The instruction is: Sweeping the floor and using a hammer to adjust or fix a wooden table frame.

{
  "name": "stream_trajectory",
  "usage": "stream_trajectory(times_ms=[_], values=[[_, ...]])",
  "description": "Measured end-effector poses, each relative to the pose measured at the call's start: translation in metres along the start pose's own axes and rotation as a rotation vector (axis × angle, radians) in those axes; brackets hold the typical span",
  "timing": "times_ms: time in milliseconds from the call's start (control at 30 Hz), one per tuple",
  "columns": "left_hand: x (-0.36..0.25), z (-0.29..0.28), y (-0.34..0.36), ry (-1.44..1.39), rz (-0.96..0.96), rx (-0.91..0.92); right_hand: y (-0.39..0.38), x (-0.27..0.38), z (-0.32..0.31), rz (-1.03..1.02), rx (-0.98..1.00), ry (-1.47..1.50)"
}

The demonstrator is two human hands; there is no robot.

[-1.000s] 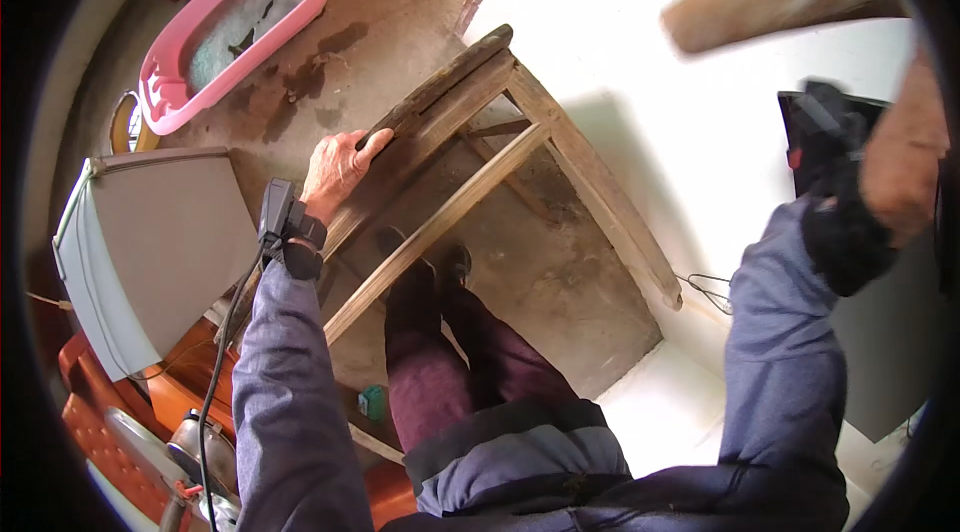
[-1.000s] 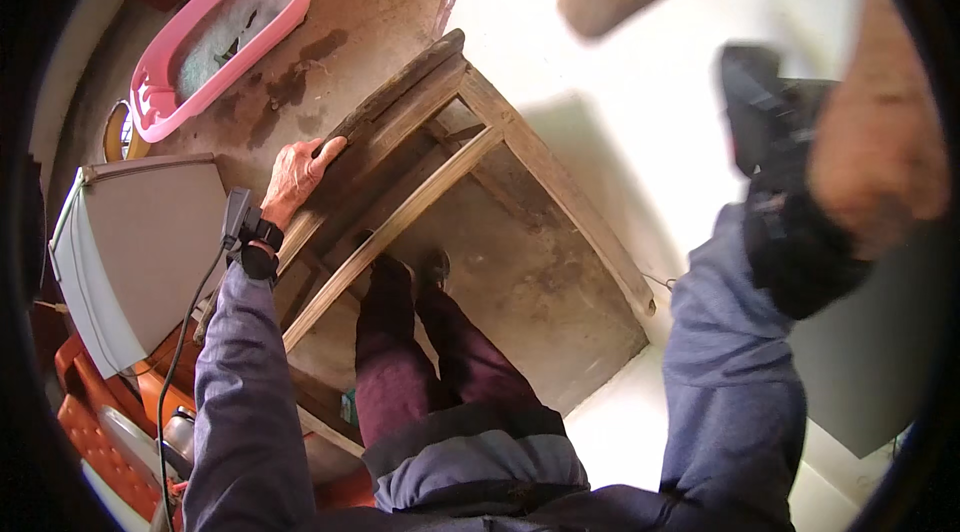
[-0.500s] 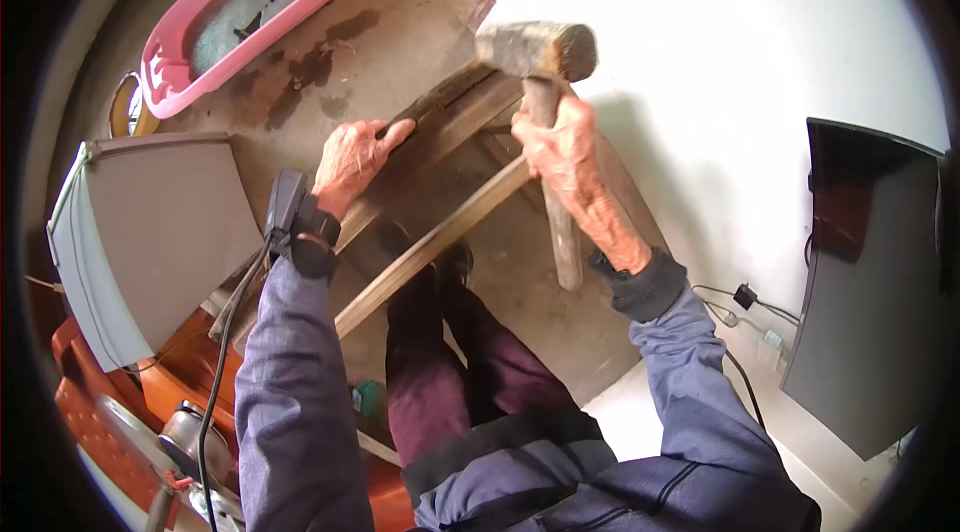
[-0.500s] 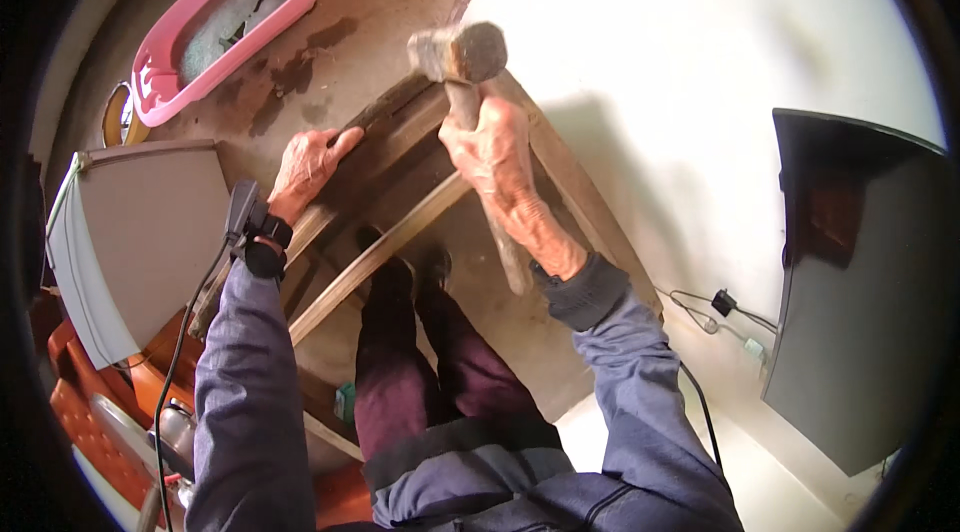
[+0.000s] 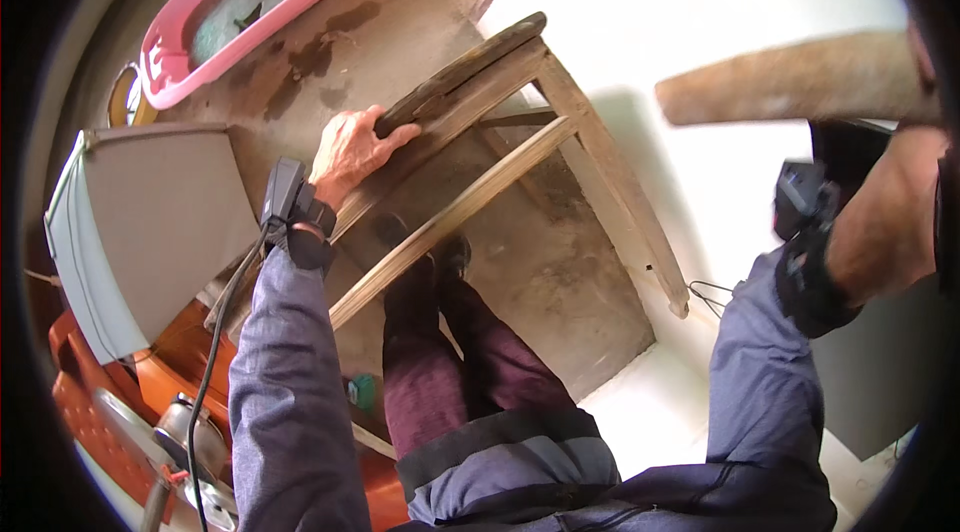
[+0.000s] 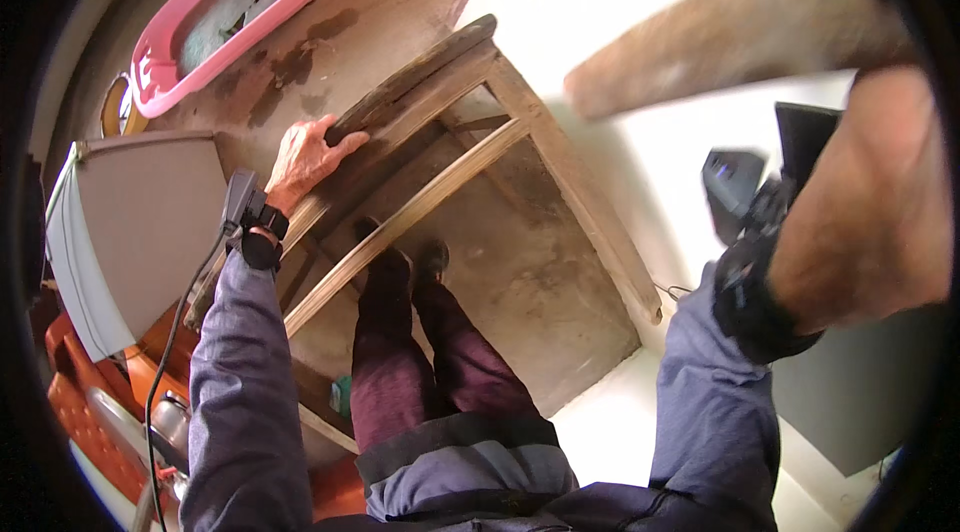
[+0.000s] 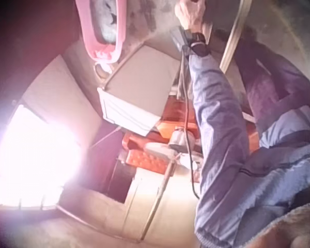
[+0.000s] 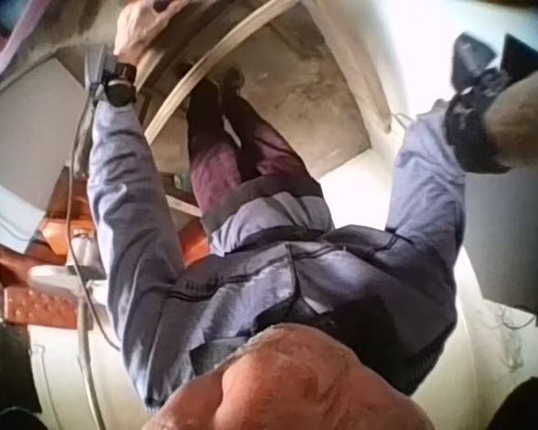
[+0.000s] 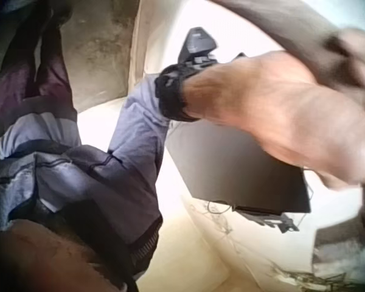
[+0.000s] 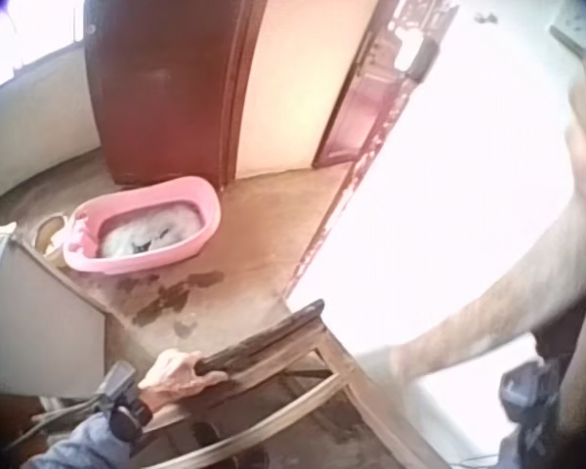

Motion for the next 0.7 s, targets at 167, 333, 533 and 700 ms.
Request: stream_trajectory(times_ms=[167, 333, 533, 700], values=[[0.020, -0.004, -0.011, 0.097, 0.400, -0.151, -0.130, -0.083, 0.153, 0.705, -0.079, 0.449], [0.023, 0.008, 0.000, 0.249, 0.430, -0.278, -0.158, -0.135, 0.209, 1.013, 0.345, 0.087], [0.013, 0.005, -0.001, 0.203, 0.456, -0.312, -0.128, -0.090, 0.156, 0.797, 0.079, 0.135], [0.035, 0.009, -0.012, 0.241, 0.368, -0.245, -0.090, -0.010, 0.123, 0.510, -0.108, 0.363]])
Point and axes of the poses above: each hand's wrist, its own y-axis towards the middle knuckle, its own z-axis out of the palm, x = y × z, the point moved 2 cm from there along y, towards the middle knuckle, and after that the axes turned 6 degrees about z, right-handed, at the moved point
